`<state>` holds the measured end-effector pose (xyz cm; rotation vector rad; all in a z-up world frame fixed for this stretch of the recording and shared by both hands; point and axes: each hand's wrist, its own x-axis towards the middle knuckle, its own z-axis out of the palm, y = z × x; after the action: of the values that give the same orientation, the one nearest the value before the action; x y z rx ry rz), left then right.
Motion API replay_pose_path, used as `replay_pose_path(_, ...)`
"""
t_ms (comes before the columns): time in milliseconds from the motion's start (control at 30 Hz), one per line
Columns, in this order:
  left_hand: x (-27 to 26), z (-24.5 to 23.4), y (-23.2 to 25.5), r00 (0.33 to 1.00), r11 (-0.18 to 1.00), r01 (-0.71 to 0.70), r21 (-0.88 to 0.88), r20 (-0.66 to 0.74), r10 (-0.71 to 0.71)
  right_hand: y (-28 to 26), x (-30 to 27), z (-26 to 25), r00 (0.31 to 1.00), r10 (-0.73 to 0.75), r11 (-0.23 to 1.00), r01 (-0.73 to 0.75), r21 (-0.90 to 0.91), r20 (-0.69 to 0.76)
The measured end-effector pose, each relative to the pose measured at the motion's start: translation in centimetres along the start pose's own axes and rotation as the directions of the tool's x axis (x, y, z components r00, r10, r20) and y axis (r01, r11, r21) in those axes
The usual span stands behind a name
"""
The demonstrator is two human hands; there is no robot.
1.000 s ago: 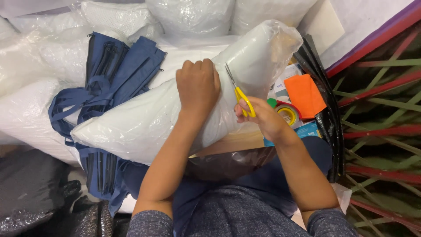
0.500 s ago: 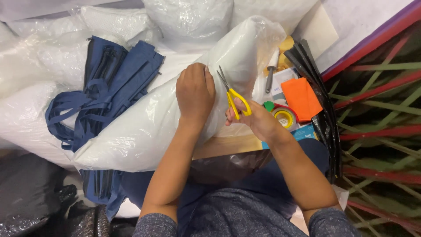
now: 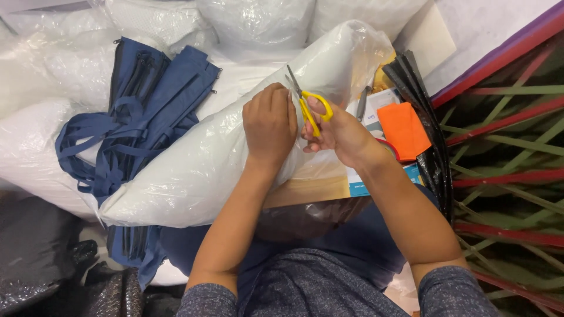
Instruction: Unpacking a white pillow from a black bubble mailer and repacking it into a clear plastic bag using scissors.
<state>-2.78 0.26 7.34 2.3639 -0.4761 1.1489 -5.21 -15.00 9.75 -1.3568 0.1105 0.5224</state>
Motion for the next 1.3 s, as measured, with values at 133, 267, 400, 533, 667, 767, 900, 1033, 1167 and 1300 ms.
replay_pose_path(133,0.0,0.1,-0.5,1.0,0.999,0.02,-0.038,-0.014,-0.021,1.3,0.2,-0.1,0.988,-0.055,0.995,0.067,0.08,-0.144)
replay_pose_path(267,0.1,0.1,-0.5,0.994,0.988,0.111,-0.105,-0.003,-0.112,1.8,0.1,-0.2,0.995,-0.013,0.992,0.025,0.126,-0.098)
replay_pose_path(400,0.1,0.0,-0.4,0.995,0.987,0.104,-0.122,0.017,-0.103,1.2,0.6,-0.4,0.997,-0.058,0.989,0.063,0.13,-0.043)
replay_pose_path(533,0.4,0.3,-1.6,0.99,0.984,0.142,-0.111,0.024,-0.14,1.2,-1.2,-0.3,0.996,-0.082,0.979,0.085,0.184,-0.027)
replay_pose_path(667,1.3,0.2,-2.7,0.989,0.981,0.137,-0.137,0.076,-0.128,3.7,-2.0,-2.2,0.941,-0.295,0.954,0.299,0.002,-0.168)
replay_pose_path(767,1.7,0.3,-3.5,0.988,0.985,0.121,-0.126,0.107,-0.107,5.6,-1.3,-3.8,0.778,-0.523,0.852,0.458,-0.255,-0.348)
replay_pose_path(900,2.5,0.2,-4.2,0.99,0.992,0.069,-0.102,0.13,-0.056,5.6,0.0,-4.1,0.514,-0.764,0.642,0.54,-0.545,-0.391)
replay_pose_path(1033,3.0,-0.6,-4.4,0.992,0.993,-0.011,-0.116,0.125,0.026,5.0,2.0,-2.9,0.347,-0.878,0.477,0.572,-0.667,-0.33)
replay_pose_path(1167,3.1,-1.5,-4.3,0.981,0.98,-0.071,-0.184,0.164,0.102,3.9,3.4,-1.2,0.234,-0.938,0.345,0.534,-0.772,-0.257)
replay_pose_path(1300,2.8,-1.6,-4.5,0.975,0.963,-0.051,-0.264,0.194,0.105,4.9,4.8,-2.6,0.162,-0.902,0.43,0.409,-0.805,-0.4)
